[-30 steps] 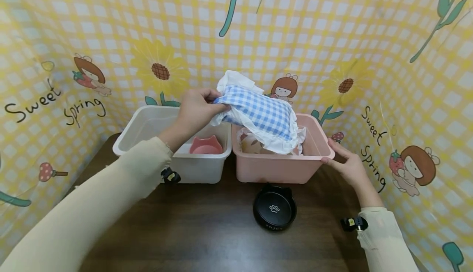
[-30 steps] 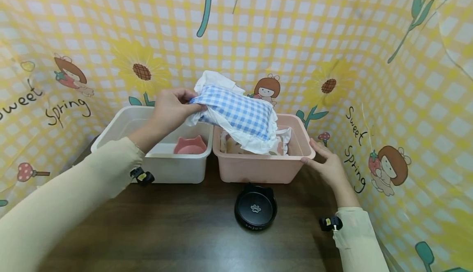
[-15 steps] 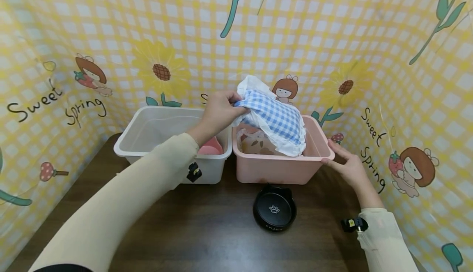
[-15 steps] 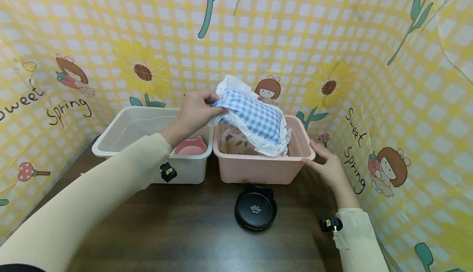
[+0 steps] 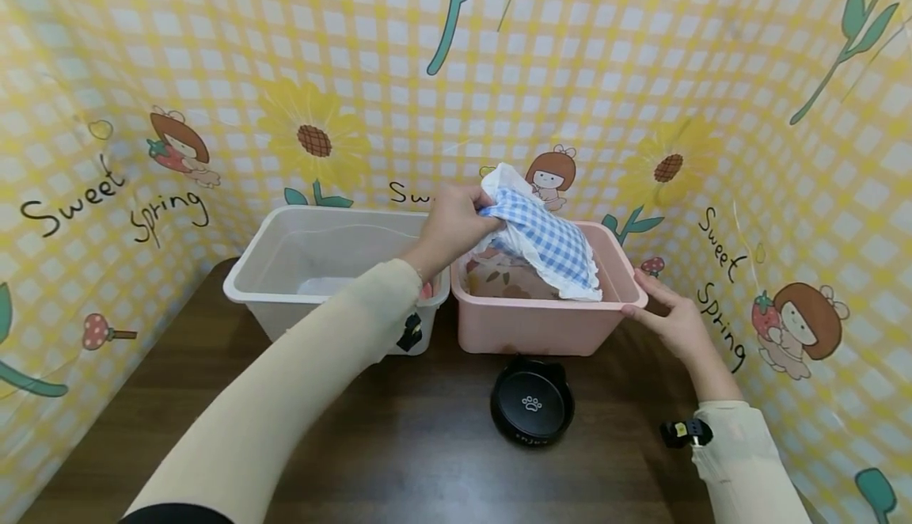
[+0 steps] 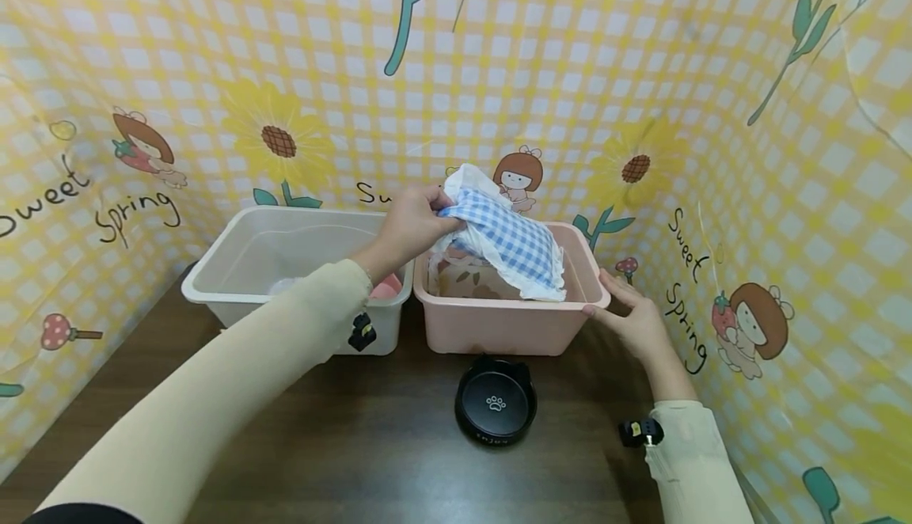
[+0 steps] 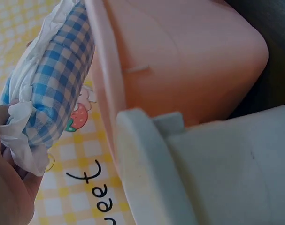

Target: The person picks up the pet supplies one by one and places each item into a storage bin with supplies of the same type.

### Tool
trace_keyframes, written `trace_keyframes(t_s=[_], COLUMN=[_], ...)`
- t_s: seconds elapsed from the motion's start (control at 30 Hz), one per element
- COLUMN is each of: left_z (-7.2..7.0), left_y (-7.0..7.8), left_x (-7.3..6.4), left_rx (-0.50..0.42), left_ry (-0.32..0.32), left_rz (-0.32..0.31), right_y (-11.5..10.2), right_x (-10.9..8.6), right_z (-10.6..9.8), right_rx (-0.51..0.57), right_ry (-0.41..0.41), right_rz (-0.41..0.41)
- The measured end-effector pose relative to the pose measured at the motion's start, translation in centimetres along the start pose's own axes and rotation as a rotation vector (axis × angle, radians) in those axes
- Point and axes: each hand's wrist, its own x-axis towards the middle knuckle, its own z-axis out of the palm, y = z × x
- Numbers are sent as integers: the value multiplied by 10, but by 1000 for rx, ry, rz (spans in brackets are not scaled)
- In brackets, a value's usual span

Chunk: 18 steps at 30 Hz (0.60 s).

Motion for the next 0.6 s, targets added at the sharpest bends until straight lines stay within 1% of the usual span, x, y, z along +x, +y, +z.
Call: trace_keyframes(t_s=[0.13,0.23,0.37,0.43,0.5,0.6], left_z=[11,20,32,37,41,46], left_y=[2,4,6,6,5,2], left_x=[1,1,1,0,-3,-7], left_rx=[100,146,153,139,136,172], left_ry=[-28,-38,-31,-32,-39,-65], left_rz=[-16,-7,12,18,22,48], right_y=[-1,-2,-3,-3,-3,-3], right_x=[1,0,-1,-1,-1,-1], right_z=[-1,-2,-3,-3,-3,-2], right_rx=[-4,-2,-3,-7,-13,-20], right_ry=[-3,-5,-4,-4,-4,-7], right_rz=[-1,2,6,7,6,8])
